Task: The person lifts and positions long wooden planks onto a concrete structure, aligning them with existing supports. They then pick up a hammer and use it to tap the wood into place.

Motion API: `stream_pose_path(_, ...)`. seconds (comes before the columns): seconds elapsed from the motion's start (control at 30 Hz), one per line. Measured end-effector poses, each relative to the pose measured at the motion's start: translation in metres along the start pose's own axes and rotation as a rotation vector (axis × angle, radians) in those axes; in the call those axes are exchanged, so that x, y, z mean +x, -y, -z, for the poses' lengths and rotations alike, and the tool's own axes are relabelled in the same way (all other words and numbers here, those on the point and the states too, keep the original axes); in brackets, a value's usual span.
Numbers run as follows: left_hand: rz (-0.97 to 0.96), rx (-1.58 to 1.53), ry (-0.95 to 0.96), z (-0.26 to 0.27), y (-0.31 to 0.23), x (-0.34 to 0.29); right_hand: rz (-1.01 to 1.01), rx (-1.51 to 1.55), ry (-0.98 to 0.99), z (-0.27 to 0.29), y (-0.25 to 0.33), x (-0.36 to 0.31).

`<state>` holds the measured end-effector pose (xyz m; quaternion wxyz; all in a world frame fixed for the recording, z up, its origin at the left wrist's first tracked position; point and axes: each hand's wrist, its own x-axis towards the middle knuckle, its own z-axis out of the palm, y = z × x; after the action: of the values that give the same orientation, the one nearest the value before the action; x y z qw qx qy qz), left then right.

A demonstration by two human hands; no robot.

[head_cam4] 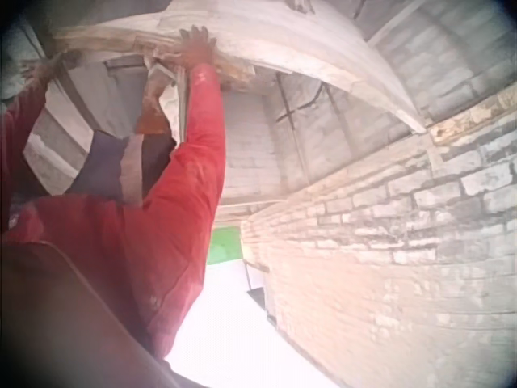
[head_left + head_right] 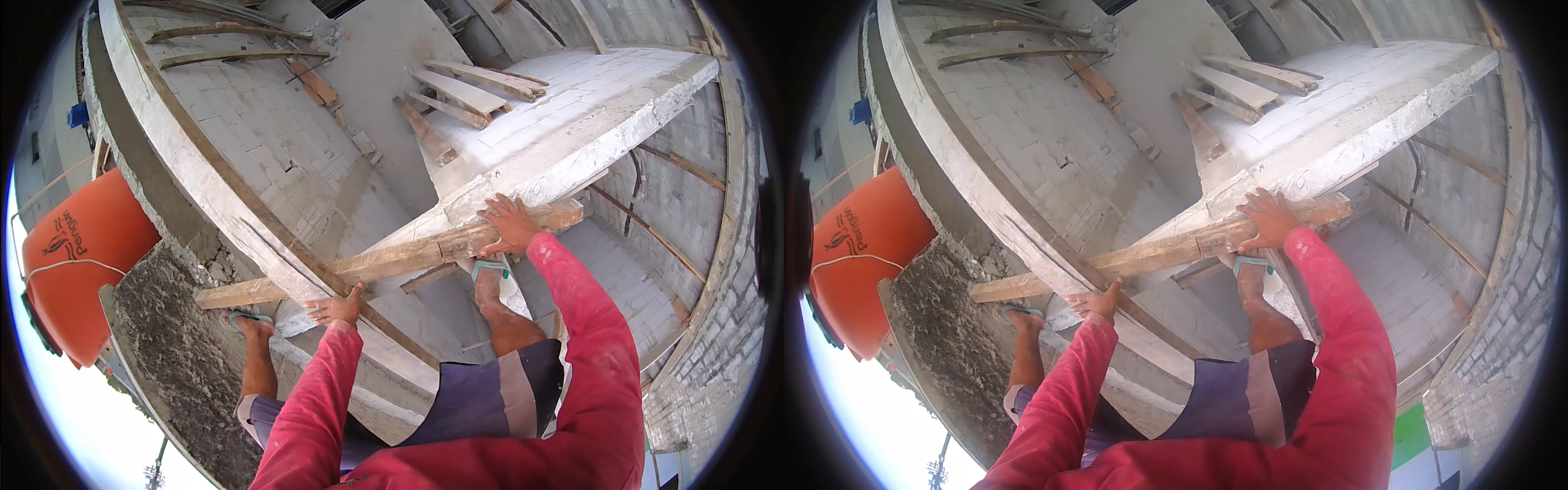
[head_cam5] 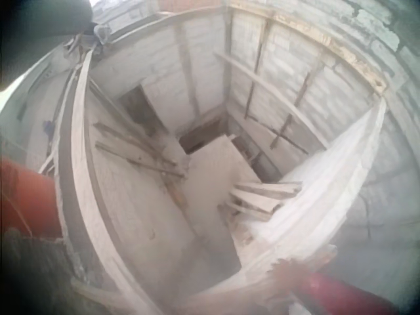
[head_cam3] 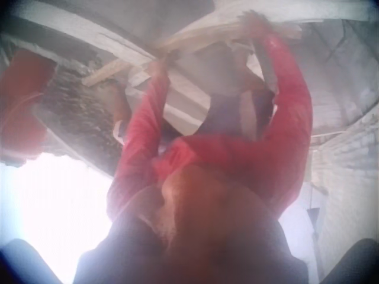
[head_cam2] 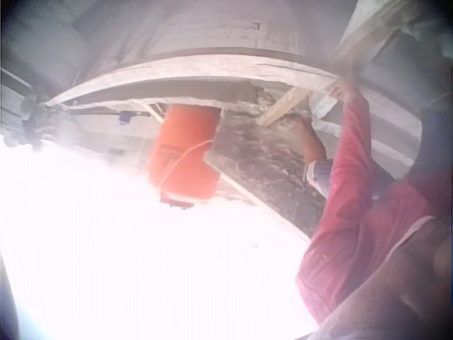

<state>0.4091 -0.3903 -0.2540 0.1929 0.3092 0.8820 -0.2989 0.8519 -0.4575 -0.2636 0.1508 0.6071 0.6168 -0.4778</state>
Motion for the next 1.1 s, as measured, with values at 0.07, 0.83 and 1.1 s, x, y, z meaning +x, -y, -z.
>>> stream_pose_path(0.07, 0.009, 0.084, -0.127, -0.014, 0.004, 0.008, 0.039, -0.044, -0.022, -0.011, -0.011, -0.002)
stream_pose_path(0.83, 0.043, -0.145, -0.058, 0.004, -0.006, -0.009, 0.057, -0.049, 0.059, -0.003, 0.001, 0.007)
stream_pose_path(1.1, -0.025, -0.322, 0.008, 0.014, -0.010, -0.028, 0.058, -0.079, 0.100, -0.004, 0.006, 0.009)
